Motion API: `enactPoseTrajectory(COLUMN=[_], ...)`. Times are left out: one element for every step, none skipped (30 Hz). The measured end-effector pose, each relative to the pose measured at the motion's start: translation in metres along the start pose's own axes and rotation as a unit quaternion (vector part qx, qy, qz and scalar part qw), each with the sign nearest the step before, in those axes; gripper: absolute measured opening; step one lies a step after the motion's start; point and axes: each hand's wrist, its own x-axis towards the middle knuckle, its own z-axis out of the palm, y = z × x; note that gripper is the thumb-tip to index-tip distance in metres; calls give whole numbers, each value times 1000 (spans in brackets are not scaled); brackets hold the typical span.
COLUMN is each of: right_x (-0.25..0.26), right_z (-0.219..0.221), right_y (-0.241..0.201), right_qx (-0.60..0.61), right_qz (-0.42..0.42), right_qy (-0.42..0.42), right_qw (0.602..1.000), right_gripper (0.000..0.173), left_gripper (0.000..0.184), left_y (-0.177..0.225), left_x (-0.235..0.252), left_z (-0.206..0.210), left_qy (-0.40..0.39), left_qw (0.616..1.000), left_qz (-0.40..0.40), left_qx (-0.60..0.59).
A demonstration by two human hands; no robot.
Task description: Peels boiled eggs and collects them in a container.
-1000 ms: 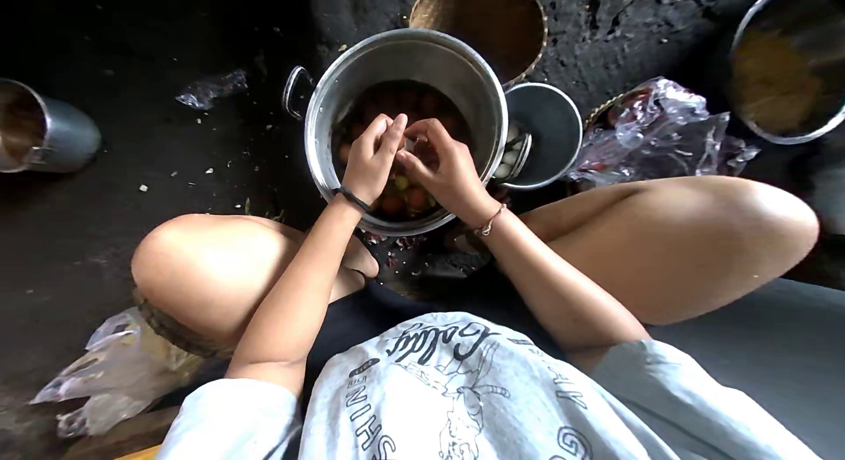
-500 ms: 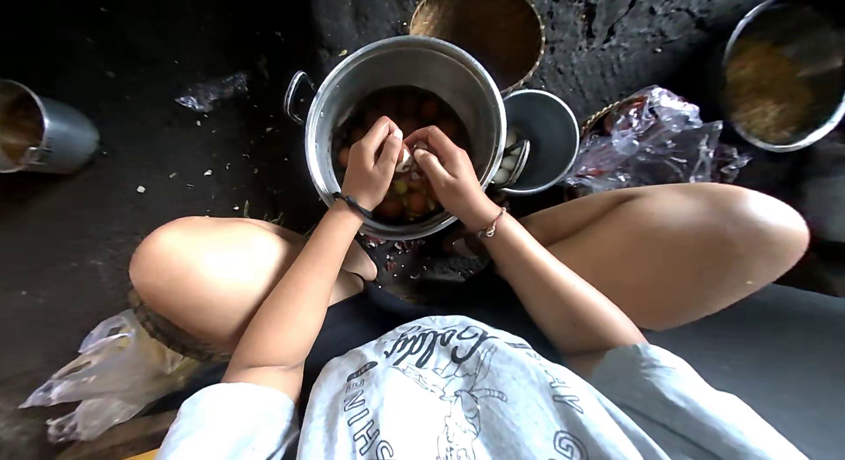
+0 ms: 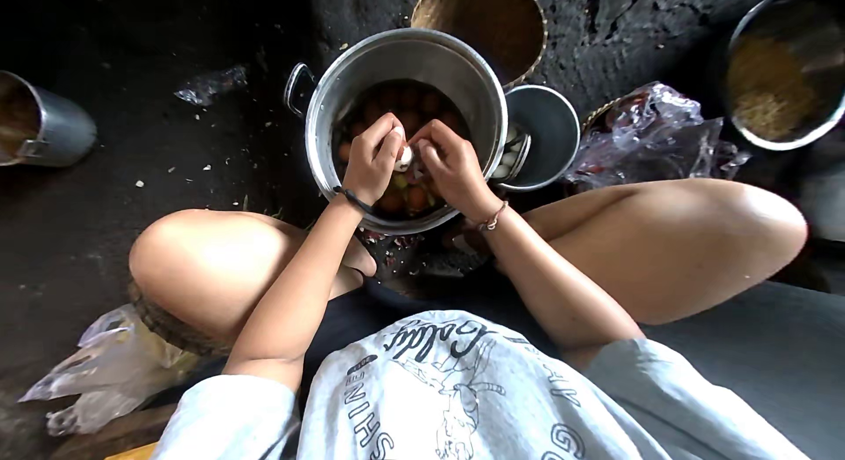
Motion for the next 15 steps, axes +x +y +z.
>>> enactPoseTrajectory(right_x=[1, 2, 3, 3, 2, 2, 2, 2, 2, 1, 1, 0, -2, -4, -4], right_z=[-2, -3, -4, -4, -3, -2, -1, 1, 2, 3, 4, 5, 5, 4, 4], right_y=[1, 1, -1, -2, -4, -4, -4, -4, -3, -4, -4, -5, -5, -5, -6], right_qx=[31, 67, 102, 128, 141, 144, 144, 140, 133, 125, 114, 101, 88, 69, 44], right_qz=[23, 38, 50, 59, 61, 59, 57, 55, 52, 49, 45, 43, 42, 43, 43], right_qy=[-2, -9, -21, -28, -31, -31, -29, -28, -26, -26, -24, -22, -18, -18, -16], right_qw=[999, 997, 993, 990, 988, 987, 988, 988, 989, 991, 992, 994, 995, 997, 998], right_gripper=[26, 28, 28, 26, 25, 25, 25, 25, 25, 25, 25, 26, 26, 27, 28], left_gripper=[32, 32, 32, 32, 32, 31, 30, 29, 29, 29, 29, 28, 28, 29, 29], left_y=[-1, -1, -1, -1, -1, -2, -2, -2, -3, -2, -2, -3, -3, -3, -3], left_x=[1, 2, 3, 3, 3, 2, 2, 2, 1, 1, 1, 1, 0, 0, 0], left_z=[0, 0, -1, -1, 0, 1, 2, 2, 2, 2, 2, 2, 4, 7, 8], left_qy=[5, 12, 19, 22, 27, 31, 36, 40, 41, 43, 45, 46, 47, 50, 55], left_qw=[1000, 999, 999, 999, 999, 999, 998, 998, 998, 998, 998, 998, 998, 998, 998], left_qz=[1, 1, 1, 0, 3, 8, 14, 17, 18, 18, 18, 21, 24, 26, 25], left_qx=[-17, -30, -37, -38, -38, -39, -40, -41, -41, -40, -37, -32, -29, -27, -28])
